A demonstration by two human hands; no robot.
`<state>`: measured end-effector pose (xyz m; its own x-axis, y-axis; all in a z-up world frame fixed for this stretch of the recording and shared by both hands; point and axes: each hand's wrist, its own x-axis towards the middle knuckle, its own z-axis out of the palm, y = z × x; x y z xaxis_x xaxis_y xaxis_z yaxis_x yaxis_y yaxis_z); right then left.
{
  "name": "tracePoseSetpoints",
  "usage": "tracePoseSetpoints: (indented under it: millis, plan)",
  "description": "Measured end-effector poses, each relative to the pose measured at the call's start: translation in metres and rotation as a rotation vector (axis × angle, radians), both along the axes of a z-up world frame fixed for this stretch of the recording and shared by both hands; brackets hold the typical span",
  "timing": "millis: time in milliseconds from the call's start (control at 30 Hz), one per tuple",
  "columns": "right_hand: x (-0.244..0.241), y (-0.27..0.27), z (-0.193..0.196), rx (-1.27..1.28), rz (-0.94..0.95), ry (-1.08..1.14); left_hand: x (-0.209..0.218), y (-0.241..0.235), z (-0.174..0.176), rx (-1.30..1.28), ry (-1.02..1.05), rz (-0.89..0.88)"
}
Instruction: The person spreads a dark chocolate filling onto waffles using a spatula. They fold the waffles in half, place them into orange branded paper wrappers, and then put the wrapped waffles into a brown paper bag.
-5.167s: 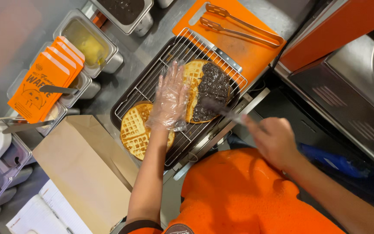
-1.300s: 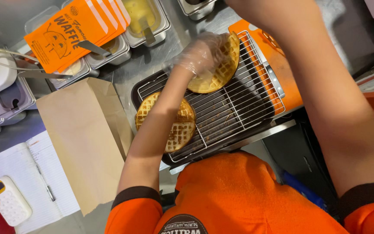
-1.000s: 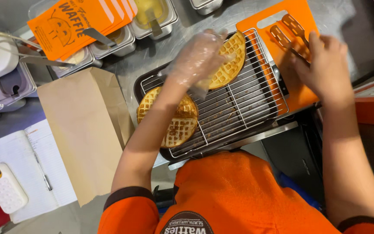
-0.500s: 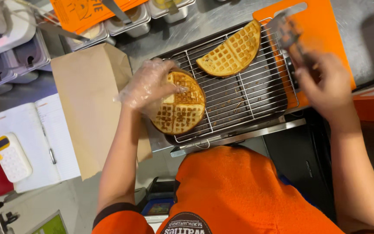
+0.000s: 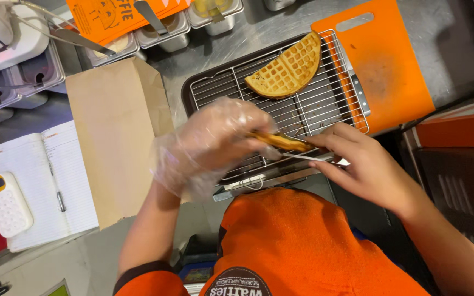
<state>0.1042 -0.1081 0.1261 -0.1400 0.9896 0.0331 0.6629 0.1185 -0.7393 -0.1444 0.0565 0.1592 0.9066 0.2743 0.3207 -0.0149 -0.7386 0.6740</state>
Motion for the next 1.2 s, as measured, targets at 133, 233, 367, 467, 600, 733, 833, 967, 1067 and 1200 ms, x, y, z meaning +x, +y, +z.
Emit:
tracePoseSetpoints:
  millis: [133, 233, 367, 467, 600, 733, 833, 967, 1067, 1200]
  plan:
    - [0.011, -0.015, 0.009, 0.24, -0.211, -0.211, 0.01, -0.026, 0.036, 0.277, -0.169, 0.232]
    - [0.051, -0.027, 0.014, 0.533, -0.402, -0.791, -0.011, -0.05, 0.049, 0.25, -0.228, 0.596]
    - [0.071, -0.038, -0.003, 0.454, -0.675, -0.493, -0.019, -0.053, 0.023, 0.05, -0.294, 0.897]
    - [0.041, -0.037, -0.012, 0.449, -0.533, -0.608, -0.019, -0.052, 0.005, -0.027, -0.315, 0.944]
    - [-0.019, -0.04, -0.016, 0.005, -0.265, 0.0, -0.011, -0.049, -0.008, -0.168, -0.443, 0.881]
    - [0.026, -0.047, 0.006, 0.244, -0.447, -0.363, -0.017, -0.049, -0.017, -0.197, -0.389, 0.942]
    - [0.051, -0.049, 0.008, 0.321, -0.827, -0.382, -0.02, -0.046, -0.021, -0.234, -0.317, 0.97]
    - [0.028, -0.046, -0.012, 0.325, -0.62, -0.269, -0.01, -0.036, -0.026, -0.161, -0.127, 0.811]
    - [0.011, -0.053, -0.022, 0.108, -0.417, 0.062, 0.005, -0.038, -0.033, -0.527, -0.269, 0.697]
    - [0.054, -0.06, -0.028, 0.296, -0.58, -0.319, -0.007, -0.035, -0.028, -0.51, -0.231, 0.765]
